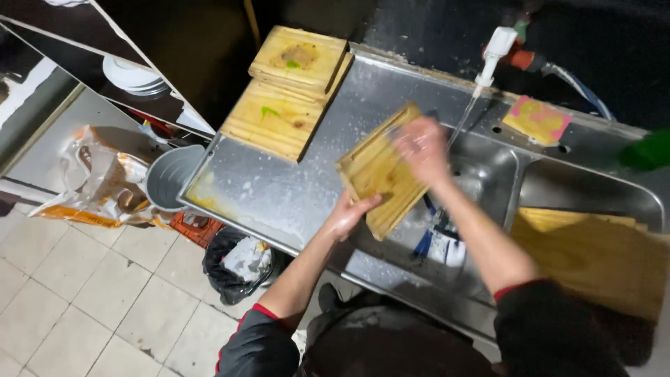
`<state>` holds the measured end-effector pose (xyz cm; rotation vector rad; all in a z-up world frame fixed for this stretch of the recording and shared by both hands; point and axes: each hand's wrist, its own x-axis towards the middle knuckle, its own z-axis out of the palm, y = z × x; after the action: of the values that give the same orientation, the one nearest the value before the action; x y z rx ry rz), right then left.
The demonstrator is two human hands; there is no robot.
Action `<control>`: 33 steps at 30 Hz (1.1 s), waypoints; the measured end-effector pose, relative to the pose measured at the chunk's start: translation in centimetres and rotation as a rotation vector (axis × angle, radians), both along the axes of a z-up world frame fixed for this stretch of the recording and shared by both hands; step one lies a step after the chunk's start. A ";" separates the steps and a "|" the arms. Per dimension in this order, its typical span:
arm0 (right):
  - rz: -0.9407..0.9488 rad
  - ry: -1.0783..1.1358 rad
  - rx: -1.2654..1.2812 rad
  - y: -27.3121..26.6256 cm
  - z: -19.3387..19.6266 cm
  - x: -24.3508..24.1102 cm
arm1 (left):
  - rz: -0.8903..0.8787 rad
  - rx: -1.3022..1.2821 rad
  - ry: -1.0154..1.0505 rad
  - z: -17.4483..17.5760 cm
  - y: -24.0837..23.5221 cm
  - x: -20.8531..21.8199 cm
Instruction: Washing and scrubbing wooden serving boards in a kitchen sink.
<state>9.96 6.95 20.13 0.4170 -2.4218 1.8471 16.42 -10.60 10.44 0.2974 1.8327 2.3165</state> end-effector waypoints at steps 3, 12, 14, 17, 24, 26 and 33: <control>-0.225 0.454 0.122 -0.7 0.4 0.5 | -0.024 0.353 -0.166 -0.4 0.0 -1.3; -0.220 0.772 0.418 -2.8 -1.7 1.3 | 0.051 0.737 -0.119 -0.9 -1.0 -2.2; -0.070 0.848 0.484 -4.9 -1.3 3.4 | 0.122 0.773 -0.202 -0.7 -1.9 -2.5; -0.324 0.505 0.657 2.6 -0.4 -4.7 | 0.087 0.700 -0.179 -0.6 -2.5 -3.3; 0.070 0.422 0.451 -4.1 -1.7 1.9 | 0.118 0.824 -0.075 -2.3 -3.9 -3.3; 0.043 0.246 0.031 -4.0 -5.5 1.8 | 0.082 0.807 -0.031 0.0 -3.6 -2.1; -0.254 0.650 0.912 -0.2 -6.5 -3.0 | 0.198 0.871 -0.031 1.0 -5.3 -3.1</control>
<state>6.94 6.77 13.61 0.5839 -2.4778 0.3177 13.27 -15.93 11.42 0.1787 0.7547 3.1052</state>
